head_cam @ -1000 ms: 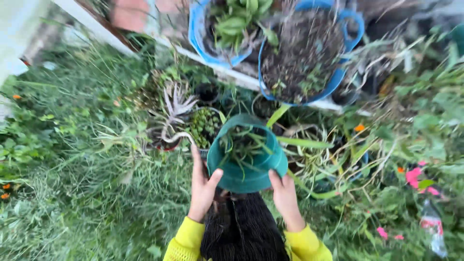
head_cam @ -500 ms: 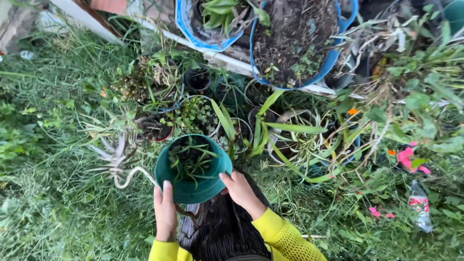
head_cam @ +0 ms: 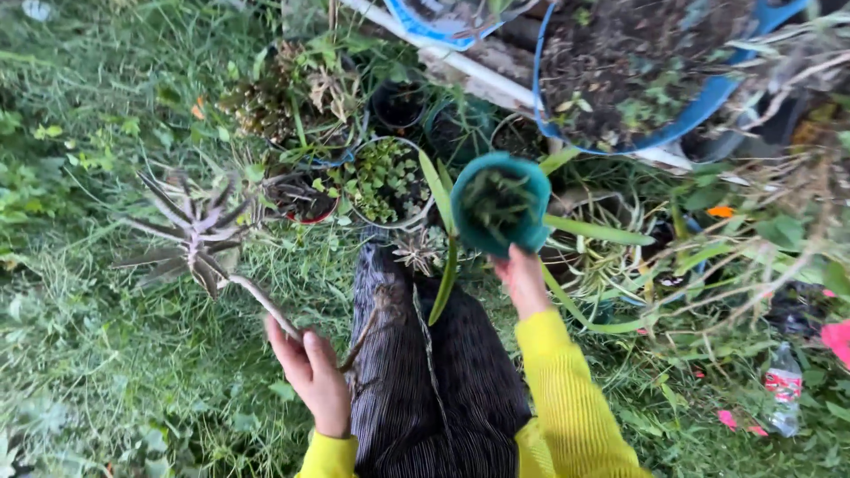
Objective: The person tends to various potted plants on the ground, picking up a succulent and planting it into a blue pot filled with soil by hand.
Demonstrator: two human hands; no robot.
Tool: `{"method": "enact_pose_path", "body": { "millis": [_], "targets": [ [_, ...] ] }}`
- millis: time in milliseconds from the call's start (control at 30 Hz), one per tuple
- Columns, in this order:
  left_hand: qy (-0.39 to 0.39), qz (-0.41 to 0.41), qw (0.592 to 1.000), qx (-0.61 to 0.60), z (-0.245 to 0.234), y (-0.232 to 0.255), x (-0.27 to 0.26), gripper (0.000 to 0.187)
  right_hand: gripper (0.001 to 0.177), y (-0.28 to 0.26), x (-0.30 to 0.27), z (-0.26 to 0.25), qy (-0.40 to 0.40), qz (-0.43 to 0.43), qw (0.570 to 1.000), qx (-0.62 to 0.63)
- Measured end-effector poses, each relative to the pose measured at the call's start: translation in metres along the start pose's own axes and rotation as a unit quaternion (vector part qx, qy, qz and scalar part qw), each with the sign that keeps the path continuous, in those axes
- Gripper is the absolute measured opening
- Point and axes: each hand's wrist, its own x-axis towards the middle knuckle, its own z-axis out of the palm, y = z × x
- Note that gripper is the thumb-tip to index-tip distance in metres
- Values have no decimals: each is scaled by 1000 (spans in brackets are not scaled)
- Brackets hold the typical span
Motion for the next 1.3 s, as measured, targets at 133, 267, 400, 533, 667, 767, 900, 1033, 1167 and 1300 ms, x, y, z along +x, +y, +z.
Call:
{"method": "enact_pose_path", "body": {
  "millis": [133, 267, 400, 533, 667, 767, 900, 1033, 1167, 1300],
  "targets": [
    [58, -67, 996, -18, -14, -28, -4, 35, 29, -5, 91, 3, -14, 14, 998, 52],
    [70, -47, 996, -36, -14, -39, -11, 9, 27, -2, 173, 3, -78, 25, 994, 66],
    [66, -68, 994, -49, -5, -41, -16, 3, 32, 12, 223, 17, -125, 16, 986, 110],
    [64, -98, 991, -70, -6, -45, -28, 5, 37, 4, 213, 65, -82, 74, 973, 204],
    [60, -126, 988, -68, -8, -46, -34, 5, 44, 23, 202, 74, -38, 36, 988, 142],
    [71, -155, 983, -63, -6, -50, -39, 13, 48, 21, 169, 118, 41, -120, 981, -148],
    [89, -177, 979, -35, 3, -40, -34, 18, 44, 13, 187, 176, 61, -379, 824, -417],
    [81, -168, 982, -27, -1, -44, -43, 16, 45, -16, 231, 220, -39, -42, 986, -159],
    [67, -178, 981, -45, -9, -59, -55, 11, 31, 2, 319, 199, -70, 30, 997, -10],
    [71, -205, 975, -54, -10, -59, -65, 9, 26, 3, 268, 173, -82, 13, 996, 27]
  ]
}}
